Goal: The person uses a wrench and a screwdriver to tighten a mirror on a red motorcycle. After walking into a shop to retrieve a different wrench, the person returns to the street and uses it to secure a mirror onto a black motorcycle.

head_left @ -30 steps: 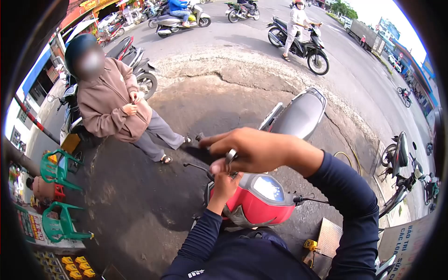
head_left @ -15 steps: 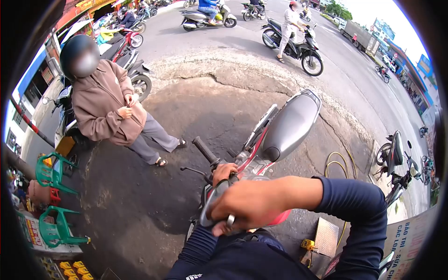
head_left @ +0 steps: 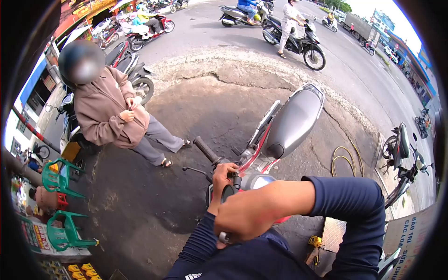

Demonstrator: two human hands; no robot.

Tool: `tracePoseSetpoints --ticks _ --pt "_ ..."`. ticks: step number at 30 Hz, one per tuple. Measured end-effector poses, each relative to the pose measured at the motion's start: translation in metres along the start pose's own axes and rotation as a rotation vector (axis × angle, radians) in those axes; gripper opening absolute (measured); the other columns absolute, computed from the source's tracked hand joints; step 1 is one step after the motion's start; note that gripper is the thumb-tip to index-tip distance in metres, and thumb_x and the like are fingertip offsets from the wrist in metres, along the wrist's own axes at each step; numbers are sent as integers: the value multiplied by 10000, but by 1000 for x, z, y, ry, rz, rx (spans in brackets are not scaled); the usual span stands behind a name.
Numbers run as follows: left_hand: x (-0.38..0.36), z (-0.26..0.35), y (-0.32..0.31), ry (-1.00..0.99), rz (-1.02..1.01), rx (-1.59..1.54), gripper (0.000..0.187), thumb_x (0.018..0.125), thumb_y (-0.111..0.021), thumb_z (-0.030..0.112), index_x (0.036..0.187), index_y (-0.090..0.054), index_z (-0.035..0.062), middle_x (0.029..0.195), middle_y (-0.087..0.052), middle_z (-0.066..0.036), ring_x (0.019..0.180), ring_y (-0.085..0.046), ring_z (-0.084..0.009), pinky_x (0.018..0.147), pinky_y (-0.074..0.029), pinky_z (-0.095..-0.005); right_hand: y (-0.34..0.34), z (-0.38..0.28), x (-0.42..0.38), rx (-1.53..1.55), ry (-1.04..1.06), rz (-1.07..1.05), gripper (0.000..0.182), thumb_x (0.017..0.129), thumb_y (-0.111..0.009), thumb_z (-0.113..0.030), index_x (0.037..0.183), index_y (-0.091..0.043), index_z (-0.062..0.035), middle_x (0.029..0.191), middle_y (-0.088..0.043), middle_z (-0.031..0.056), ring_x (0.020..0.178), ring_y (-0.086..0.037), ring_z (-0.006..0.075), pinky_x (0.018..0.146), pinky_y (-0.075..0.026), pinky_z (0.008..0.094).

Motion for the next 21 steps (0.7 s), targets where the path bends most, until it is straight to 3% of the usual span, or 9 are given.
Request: tracePoseSetpoints --ticks 3,6,9,11,12,14,16,18,21 --pt "11 27 9 -163 -82 153 213 728 -810 93 855 -643 56 958 -699 -84 892 -637 -274 793 -483 -371 -48 36 -61 -156 -420 -226 265 921 -567 -202 892 -703 24 889 -722 196 877 -718 376 773 -571 479" --pt "6 19 7 -68 -53 72 202 753 -811 63 894 -670 34 968 -696 -89 932 -653 -251 805 -507 -348 -1 113 -110 -432 -747 357 276 912 -652 -279 774 -717 -49 811 -680 162 722 -686 332 645 -523 448" --pt "0 7 7 209 -94 132 176 770 -804 56 897 -682 38 963 -696 -86 926 -648 -243 800 -505 -345 55 119 -50 14 -213 759 429 960 -597 -438 966 -715 -26 804 -686 198 801 -667 399 717 -512 452" --pt "-1 8 5 151 -66 90 192 776 -805 64 914 -673 49 951 -691 -86 915 -643 -249 797 -503 -363 43 85 22 105 183 834 480 966 -571 -473 975 -705 -12 816 -682 217 815 -655 417 747 -508 465" --pt "2 11 4 95 -51 87 195 772 -801 68 908 -663 49 946 -689 -86 908 -641 -259 794 -500 -367 39 47 33 118 132 530 412 969 -593 -408 1025 -700 -14 1026 -692 231 923 -646 452 806 -510 468" --pt "10 15 5 -19 -23 80 202 765 -794 76 895 -642 48 937 -687 -86 894 -637 -279 789 -493 -375 18 -3 16 -159 -20 69 434 961 -578 -417 944 -692 2 789 -675 249 781 -671 419 677 -501 526" --pt "9 27 10 -89 -21 150 218 747 -791 64 913 -651 44 947 -696 -88 918 -636 -293 838 -492 -374 -41 18 -13 -107 -62 -259 382 948 -586 -322 884 -694 39 843 -712 204 820 -710 378 678 -554 489" --pt "5 22 10 -106 -59 99 228 738 -794 58 921 -658 43 954 -692 -94 923 -635 -293 839 -494 -379 -44 53 -65 -296 -501 -111 259 895 -618 -237 861 -719 -2 864 -726 173 863 -724 346 717 -574 449" --pt "2 20 7 -11 -38 126 193 752 -818 93 861 -671 31 935 -698 -105 907 -652 -271 800 -517 -340 18 110 -101 -430 -741 308 228 891 -658 -258 806 -731 -59 853 -707 143 802 -703 348 710 -550 421"
Point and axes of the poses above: each hand's wrist, its own x-axis towards the middle knuckle, its own y-axis out of the back of the hand, z = x × y, the point moved 2 cm from there along x, towards the middle knuckle
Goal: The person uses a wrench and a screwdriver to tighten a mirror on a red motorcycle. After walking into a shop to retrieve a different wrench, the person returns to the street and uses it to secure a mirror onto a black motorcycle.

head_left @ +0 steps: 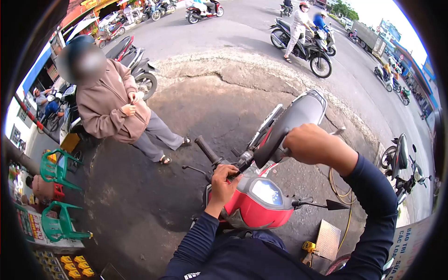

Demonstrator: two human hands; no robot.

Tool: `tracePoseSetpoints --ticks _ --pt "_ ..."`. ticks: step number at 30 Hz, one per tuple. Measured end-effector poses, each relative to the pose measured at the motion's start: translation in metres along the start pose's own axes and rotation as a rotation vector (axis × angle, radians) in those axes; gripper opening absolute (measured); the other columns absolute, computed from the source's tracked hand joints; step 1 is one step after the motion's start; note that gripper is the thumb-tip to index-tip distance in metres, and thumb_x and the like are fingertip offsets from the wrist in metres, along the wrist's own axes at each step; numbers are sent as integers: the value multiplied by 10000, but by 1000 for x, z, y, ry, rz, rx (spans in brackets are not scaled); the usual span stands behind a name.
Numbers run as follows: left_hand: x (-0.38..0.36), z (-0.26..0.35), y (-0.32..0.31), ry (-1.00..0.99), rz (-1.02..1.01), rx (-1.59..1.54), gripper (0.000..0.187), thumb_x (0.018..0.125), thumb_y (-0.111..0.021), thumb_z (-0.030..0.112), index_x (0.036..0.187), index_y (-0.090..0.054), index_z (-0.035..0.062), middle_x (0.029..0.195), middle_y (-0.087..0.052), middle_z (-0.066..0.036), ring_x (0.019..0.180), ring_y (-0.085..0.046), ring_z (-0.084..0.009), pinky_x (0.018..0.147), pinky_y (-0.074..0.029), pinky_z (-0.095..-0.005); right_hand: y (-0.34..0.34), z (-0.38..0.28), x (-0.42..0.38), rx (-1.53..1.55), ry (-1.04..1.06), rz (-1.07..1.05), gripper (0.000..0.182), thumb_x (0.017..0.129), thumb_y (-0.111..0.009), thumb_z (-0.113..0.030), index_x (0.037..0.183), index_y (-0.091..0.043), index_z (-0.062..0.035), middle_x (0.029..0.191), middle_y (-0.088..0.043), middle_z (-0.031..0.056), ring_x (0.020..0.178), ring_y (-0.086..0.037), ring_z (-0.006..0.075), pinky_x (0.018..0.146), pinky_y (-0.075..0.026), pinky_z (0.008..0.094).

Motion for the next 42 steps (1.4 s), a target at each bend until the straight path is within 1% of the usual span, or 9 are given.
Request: tracePoseSetpoints --ticks 1,4,8,13,23,27,28,33,42 --pt "-2 -1 0 59 -19 37 190 756 -818 93 862 -672 33 934 -698 -103 904 -654 -263 797 -516 -335 6 10 24 165 177 274 351 943 -618 -378 879 -735 -54 798 -719 97 796 -710 324 716 -554 410" --pt "-7 -12 -6 121 -35 43 185 772 -812 84 904 -688 45 945 -699 -96 877 -649 -235 779 -513 -333 52 -60 60 872 445 225 331 992 -599 -286 1007 -673 37 1290 -610 247 987 -661 413 834 -515 419" --pt "-2 13 -4 -28 80 116 205 771 -793 103 947 -702 50 955 -703 -101 891 -638 -267 795 -501 -372 47 -142 34 556 855 -72 301 971 -587 -281 1018 -695 -4 891 -696 224 849 -650 427 746 -506 470" --pt "-5 -1 -4 -78 13 -4 184 762 -775 176 889 -690 74 939 -699 -73 916 -635 -272 823 -467 -374 7 -123 -34 280 777 -444 240 947 -582 -249 989 -644 -21 808 -675 193 736 -670 370 634 -520 482" --pt "-1 2 -1 -289 78 -18 216 775 -713 216 940 -698 77 931 -723 -64 892 -687 -244 793 -464 -359 -33 -163 -4 105 953 518 194 797 -657 -244 819 -579 -68 734 -483 73 502 -607 227 438 -495 421" --pt "-22 -39 -11 12 -3 -141 220 930 -617 226 818 -674 45 785 -697 -53 672 -664 -243 634 -479 -355 11 -161 97 107 502 966 179 785 -661 -230 795 -585 -69 735 -569 97 552 -634 295 517 -522 429" --pt "-10 -28 1 91 -139 -225 257 963 -605 236 826 -677 31 769 -694 -63 660 -662 -247 617 -482 -350 35 -140 115 170 422 758 209 767 -692 -248 836 -631 -61 735 -643 121 631 -673 325 575 -545 428" --pt "-10 0 13 -144 -80 281 220 825 -741 113 1032 -709 48 1003 -721 -93 978 -661 -284 868 -451 -389 27 -110 121 441 228 731 251 811 -693 -279 881 -605 -54 711 -665 176 701 -678 387 631 -542 485" --pt "-18 7 -3 -6 126 283 234 713 -826 58 870 -653 52 833 -623 -106 792 -594 -318 723 -475 -407 8 -85 117 612 80 810 294 840 -688 -308 901 -584 -40 735 -664 200 705 -674 399 636 -536 496"
Point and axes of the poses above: each hand's wrist, its own x-axis towards the middle knuckle, its own y-axis out of the back of the hand, z = x × y, the point moved 2 cm from there along x, towards the middle knuckle
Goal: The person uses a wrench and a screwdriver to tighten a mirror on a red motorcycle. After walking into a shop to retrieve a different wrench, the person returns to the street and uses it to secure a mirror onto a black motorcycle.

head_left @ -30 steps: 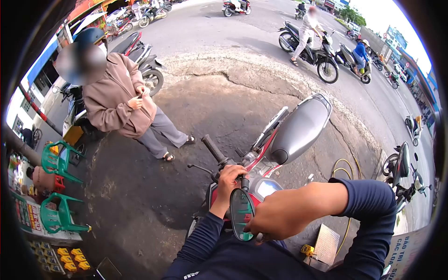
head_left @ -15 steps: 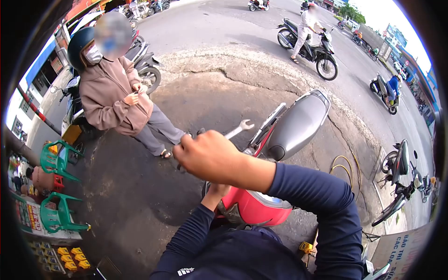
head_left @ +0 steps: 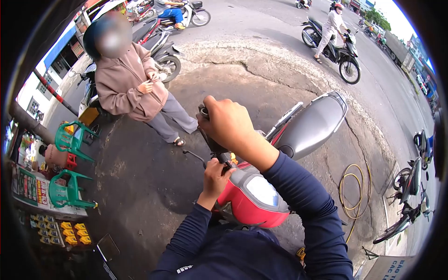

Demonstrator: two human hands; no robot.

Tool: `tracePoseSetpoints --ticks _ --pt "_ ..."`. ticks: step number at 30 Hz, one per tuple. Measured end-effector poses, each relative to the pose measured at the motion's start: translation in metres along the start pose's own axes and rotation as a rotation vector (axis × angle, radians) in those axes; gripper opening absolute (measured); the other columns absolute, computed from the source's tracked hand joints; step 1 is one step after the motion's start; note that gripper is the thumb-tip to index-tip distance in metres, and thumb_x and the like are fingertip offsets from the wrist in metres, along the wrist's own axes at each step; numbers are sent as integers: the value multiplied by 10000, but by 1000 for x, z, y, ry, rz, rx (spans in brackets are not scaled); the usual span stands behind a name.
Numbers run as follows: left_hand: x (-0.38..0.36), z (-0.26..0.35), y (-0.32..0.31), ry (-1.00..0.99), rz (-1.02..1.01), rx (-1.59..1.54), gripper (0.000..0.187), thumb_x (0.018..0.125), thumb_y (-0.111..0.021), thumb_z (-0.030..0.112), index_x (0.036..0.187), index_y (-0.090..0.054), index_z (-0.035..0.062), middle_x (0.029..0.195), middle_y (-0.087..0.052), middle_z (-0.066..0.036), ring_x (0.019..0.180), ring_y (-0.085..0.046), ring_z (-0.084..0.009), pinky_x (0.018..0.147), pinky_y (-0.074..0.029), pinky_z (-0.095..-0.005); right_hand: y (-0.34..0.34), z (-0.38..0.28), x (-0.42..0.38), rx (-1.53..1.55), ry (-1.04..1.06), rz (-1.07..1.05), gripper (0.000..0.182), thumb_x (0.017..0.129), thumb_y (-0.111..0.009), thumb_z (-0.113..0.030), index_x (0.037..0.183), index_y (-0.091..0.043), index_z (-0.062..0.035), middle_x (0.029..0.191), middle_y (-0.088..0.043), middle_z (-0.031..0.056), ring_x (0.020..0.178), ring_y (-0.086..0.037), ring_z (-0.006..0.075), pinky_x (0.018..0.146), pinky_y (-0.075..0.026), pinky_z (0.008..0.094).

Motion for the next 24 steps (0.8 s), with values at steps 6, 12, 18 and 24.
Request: tracePoseSetpoints --ticks 6,12,18,24 --pt "-1 0 -2 130 -76 -25 474 691 -867 104 1100 -631 62 926 -628 -92 861 -612 -274 762 -492 -382 -9 9 -1 142 155 72 320 866 -685 -315 890 -578 -15 743 -658 219 713 -667 415 628 -537 487" --pt "40 22 42 310 64 -992 1134 688 -925 300 1537 -212 61 1313 -504 -128 1188 -552 -247 977 -481 -351 41 78 -48 1158 -237 329 397 1048 -525 -329 735 -459 -93 567 -381 -40 443 -337 52 411 -251 245" --pt "104 51 48 444 108 -646 785 775 -820 237 1400 -390 36 1099 -525 -90 932 -616 -208 783 -575 -342 -53 123 -133 1810 -854 212 466 1035 -472 -473 710 -349 -162 603 -299 -31 445 -253 63 386 -191 238" --pt "106 50 38 720 180 -880 397 861 -662 322 1149 -521 87 996 -518 -57 788 -583 -175 632 -591 -401 -78 114 -165 1979 -923 215 466 1018 -500 -480 707 -348 -167 596 -281 -44 434 -236 59 383 -175 227"
Point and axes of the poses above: each hand's wrist, its own x-axis towards the middle knuckle, its own y-axis out of the back of the hand, z = x × y, the point moved 2 cm from there along x, towards the middle knuckle
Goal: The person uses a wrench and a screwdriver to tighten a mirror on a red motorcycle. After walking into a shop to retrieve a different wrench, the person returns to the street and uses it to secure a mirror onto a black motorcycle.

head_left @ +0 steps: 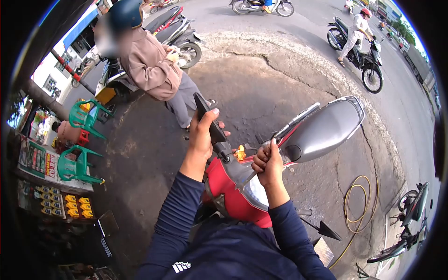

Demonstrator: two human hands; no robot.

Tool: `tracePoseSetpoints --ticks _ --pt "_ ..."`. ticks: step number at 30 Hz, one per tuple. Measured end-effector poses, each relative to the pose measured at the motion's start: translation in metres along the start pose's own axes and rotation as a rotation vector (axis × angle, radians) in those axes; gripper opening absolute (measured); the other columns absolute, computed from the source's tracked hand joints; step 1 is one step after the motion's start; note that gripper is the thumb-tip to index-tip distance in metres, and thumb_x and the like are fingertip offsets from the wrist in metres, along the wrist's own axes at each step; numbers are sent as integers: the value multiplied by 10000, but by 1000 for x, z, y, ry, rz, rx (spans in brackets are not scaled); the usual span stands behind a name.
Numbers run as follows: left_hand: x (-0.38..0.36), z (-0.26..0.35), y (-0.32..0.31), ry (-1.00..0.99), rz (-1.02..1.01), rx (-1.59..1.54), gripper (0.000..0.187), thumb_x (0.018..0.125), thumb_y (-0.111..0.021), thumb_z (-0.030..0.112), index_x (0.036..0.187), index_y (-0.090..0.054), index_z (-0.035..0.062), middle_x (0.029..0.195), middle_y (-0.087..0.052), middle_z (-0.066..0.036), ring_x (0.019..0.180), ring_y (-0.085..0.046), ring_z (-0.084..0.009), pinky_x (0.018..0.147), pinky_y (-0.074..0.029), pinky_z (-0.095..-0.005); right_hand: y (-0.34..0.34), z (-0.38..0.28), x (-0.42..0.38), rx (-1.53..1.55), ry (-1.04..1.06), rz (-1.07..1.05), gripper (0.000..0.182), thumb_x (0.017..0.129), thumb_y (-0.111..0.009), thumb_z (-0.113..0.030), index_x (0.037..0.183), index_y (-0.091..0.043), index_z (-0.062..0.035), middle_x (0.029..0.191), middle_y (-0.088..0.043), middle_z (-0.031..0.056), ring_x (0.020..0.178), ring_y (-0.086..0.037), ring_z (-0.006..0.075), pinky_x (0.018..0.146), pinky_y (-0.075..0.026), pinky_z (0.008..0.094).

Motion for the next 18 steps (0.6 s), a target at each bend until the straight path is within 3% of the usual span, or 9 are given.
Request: tracePoseSetpoints --ticks 3,7,9,12,15,17,18 --pt "1 -1 -1 -26 8 39 369 868 -667 328 1103 -525 82 977 -520 -50 795 -580 -174 624 -583 -396 9 6 2 -22 -41 -24 455 1012 -529 -448 709 -347 -162 611 -294 -40 443 -260 58 389 -198 225" --pt "4 -1 1 -15 13 -10 366 870 -670 336 1085 -523 78 981 -523 -46 788 -575 -170 621 -574 -401 6 13 0 -134 -264 -70 398 1009 -547 -388 735 -385 -150 618 -305 -43 456 -267 54 398 -208 223" --pt "4 -1 2 12 11 -36 366 866 -674 339 1070 -519 78 979 -520 -43 782 -568 -166 610 -568 -402 14 25 3 -43 -259 -62 397 1011 -542 -389 735 -387 -150 617 -302 -43 463 -268 57 404 -213 224" --pt "2 -2 4 -52 -5 51 431 890 -677 363 1153 -531 54 1062 -571 -61 870 -608 -180 727 -571 -415 24 31 -1 119 -167 -14 416 1010 -534 -410 718 -379 -157 611 -296 -43 464 -257 67 411 -206 238" --pt "7 -30 39 -313 -173 -24 575 910 -689 372 1319 -488 21 1202 -601 -97 1031 -632 -217 891 -532 -413 36 16 -10 247 4 13 474 1008 -527 -433 664 -339 -166 588 -276 -38 451 -246 78 407 -183 252" --pt "-14 -44 68 -308 -422 172 631 894 -738 299 1406 -477 38 1322 -592 -95 1196 -587 -241 1014 -462 -400 63 5 -10 289 111 -26 493 1011 -510 -447 648 -331 -167 589 -302 -28 501 -324 104 453 -264 266" --pt "-27 -63 86 -289 -452 454 605 863 -765 240 1383 -514 60 1324 -593 -86 1219 -570 -244 1025 -451 -396 71 2 -8 331 162 -44 495 1013 -501 -461 649 -344 -163 603 -352 -20 538 -394 121 484 -319 268"
Point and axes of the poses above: each hand's wrist, its own x-axis towards the middle knuckle, its own y-axis out of the back of the hand, z = x × y, the point moved 2 cm from there along x, towards the middle knuckle
